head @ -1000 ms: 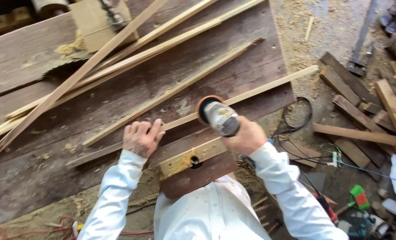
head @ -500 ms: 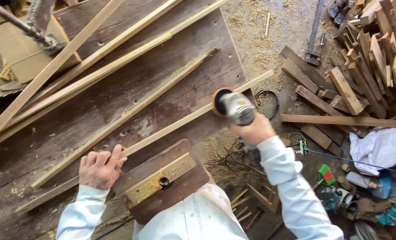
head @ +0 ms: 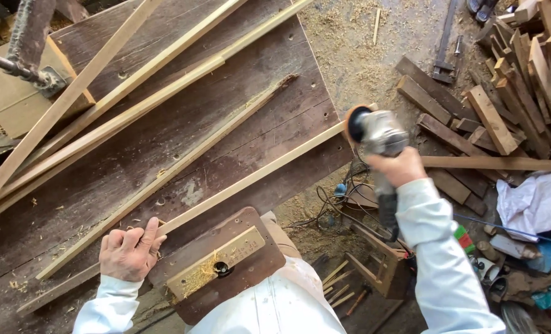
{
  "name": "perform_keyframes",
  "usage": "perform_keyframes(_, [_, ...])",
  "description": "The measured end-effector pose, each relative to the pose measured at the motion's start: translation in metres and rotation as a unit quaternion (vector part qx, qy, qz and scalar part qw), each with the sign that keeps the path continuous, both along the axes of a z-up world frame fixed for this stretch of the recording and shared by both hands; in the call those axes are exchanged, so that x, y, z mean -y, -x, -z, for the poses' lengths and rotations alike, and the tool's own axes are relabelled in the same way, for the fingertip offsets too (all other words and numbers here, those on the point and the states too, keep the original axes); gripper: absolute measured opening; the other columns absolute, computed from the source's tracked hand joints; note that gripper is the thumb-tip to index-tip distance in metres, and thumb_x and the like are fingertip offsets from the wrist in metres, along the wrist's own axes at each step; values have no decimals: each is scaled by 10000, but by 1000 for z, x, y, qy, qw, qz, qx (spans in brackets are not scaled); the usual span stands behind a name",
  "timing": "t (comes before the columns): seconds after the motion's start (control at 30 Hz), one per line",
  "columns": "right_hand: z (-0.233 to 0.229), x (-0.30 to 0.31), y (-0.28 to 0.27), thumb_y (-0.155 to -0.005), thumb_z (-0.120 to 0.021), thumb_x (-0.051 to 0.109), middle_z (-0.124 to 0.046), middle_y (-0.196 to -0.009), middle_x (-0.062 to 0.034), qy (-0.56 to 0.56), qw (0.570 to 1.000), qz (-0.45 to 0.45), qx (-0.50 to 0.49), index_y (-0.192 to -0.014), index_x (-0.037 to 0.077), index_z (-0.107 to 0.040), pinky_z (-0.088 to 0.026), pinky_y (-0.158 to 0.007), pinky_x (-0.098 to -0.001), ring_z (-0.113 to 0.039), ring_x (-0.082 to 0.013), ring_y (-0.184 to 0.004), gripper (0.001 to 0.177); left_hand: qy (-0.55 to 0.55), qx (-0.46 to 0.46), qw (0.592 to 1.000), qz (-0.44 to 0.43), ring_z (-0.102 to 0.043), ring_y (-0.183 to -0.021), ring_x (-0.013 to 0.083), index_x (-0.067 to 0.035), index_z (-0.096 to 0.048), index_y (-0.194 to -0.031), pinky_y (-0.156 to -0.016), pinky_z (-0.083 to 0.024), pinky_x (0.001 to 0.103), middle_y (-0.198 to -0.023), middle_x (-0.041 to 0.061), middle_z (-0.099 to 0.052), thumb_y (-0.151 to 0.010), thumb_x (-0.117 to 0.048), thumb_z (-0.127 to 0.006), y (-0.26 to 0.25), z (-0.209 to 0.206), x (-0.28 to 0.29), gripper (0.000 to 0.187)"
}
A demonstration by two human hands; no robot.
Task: The person is using a handheld angle grinder with a sanding disc to smooth and shape long, thin strips of wood on a workbench.
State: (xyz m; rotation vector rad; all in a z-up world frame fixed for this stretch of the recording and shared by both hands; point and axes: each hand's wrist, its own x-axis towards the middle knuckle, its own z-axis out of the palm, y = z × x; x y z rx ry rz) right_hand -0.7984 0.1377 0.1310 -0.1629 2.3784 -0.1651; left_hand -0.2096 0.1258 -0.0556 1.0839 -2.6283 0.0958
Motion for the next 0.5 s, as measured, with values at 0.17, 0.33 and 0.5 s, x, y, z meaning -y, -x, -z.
perform_keyframes(0.17, [-7, -2, -93, -688, -789, 190, -738, -782, -60, 26, 984, -166, 62, -930, 102, -737, -589, -536, -324, -681, -185, -612, 263, 6, -6, 1000, -1, -444, -778, 226, -217, -693, -1405, -664, -435, 369, -927, -54, -511, -983, -536, -665, 1, 0, 0, 530])
perform_keyframes(0.33, [13, -14, -153, -747, -825, 408, -772, -922, -35, -3, 935, -341, 101, -1108, 124, -649, -658, -688, -295, -761, -172, -754, 492, 20, -5, 1000, 8, -455, -771, 221, -195, -725, -1359, -684, -439, 357, -907, -46, -502, -994, -517, -642, 5, -8, 4, 494])
perform_keyframes(0.5, [-1, -10, -150, -774, -811, 380, -760, -935, -33, -24, 922, -358, 145, -1143, 102, -625, -662, -684, -263, -765, -160, -801, 499, 23, -12, 1000, 2, -462, -774, 219, -204, -744, -1345, -698, -459, 351, -914, -56, -514, -994, -517, -645, 6, -9, 4, 480])
